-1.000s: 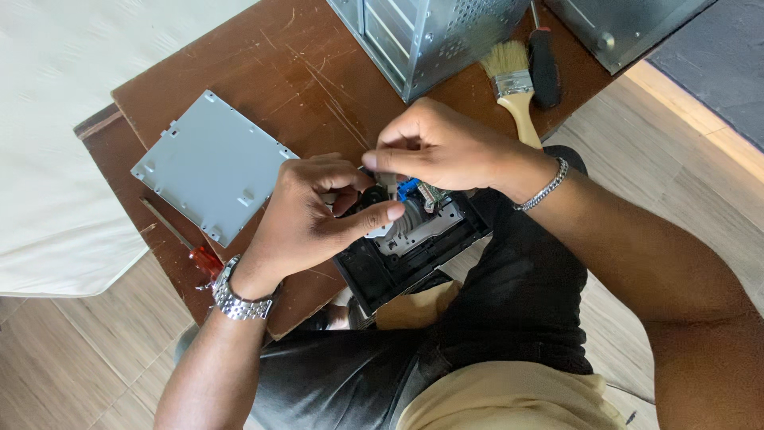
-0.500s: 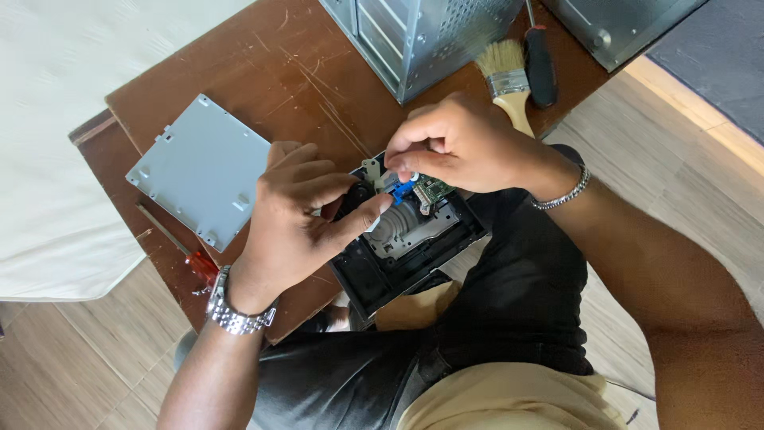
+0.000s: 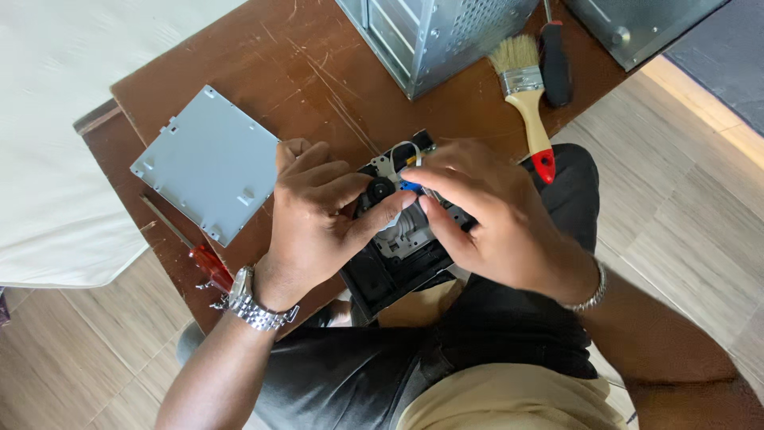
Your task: The person is repairing an electronic device by hand, manipulating a ribbon cable and a small black component inside the open chassis. They repeatedly connect and disconnect the cable and adjust the component's position within the device.
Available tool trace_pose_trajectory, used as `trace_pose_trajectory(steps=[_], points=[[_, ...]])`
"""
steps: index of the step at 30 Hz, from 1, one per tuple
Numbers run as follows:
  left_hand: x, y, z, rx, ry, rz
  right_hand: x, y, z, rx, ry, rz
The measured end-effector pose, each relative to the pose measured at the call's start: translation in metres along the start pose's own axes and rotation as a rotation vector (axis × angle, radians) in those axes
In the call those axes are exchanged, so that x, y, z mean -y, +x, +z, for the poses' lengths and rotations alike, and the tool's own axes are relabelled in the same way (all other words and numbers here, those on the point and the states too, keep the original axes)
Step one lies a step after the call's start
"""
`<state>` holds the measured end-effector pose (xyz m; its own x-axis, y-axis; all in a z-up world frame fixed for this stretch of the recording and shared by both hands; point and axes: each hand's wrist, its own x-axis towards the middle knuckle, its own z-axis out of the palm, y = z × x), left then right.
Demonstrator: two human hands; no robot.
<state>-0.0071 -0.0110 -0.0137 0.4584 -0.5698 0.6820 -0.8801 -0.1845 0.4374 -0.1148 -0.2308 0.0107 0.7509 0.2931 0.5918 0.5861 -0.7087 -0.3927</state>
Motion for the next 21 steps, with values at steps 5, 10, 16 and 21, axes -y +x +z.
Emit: trace_pose_trajectory(steps=[5,10,16,21], points=[[0.001,-0.003,0.005,0.003,-0.003,-0.004,0.009,-0.007,0.008,0.031,0.122,0.103],[0.001,-0.004,0.008,-0.005,0.006,-0.006,0.005,-0.014,0.021,0.036,0.193,0.203],[-0.002,-0.001,0.005,0.012,-0.025,0.0,0.004,-0.018,0.032,-0.043,0.196,0.226],[-0.004,0.007,-0.008,0.057,-0.205,-0.096,0.005,-0.017,0.032,-0.1,0.489,0.361]])
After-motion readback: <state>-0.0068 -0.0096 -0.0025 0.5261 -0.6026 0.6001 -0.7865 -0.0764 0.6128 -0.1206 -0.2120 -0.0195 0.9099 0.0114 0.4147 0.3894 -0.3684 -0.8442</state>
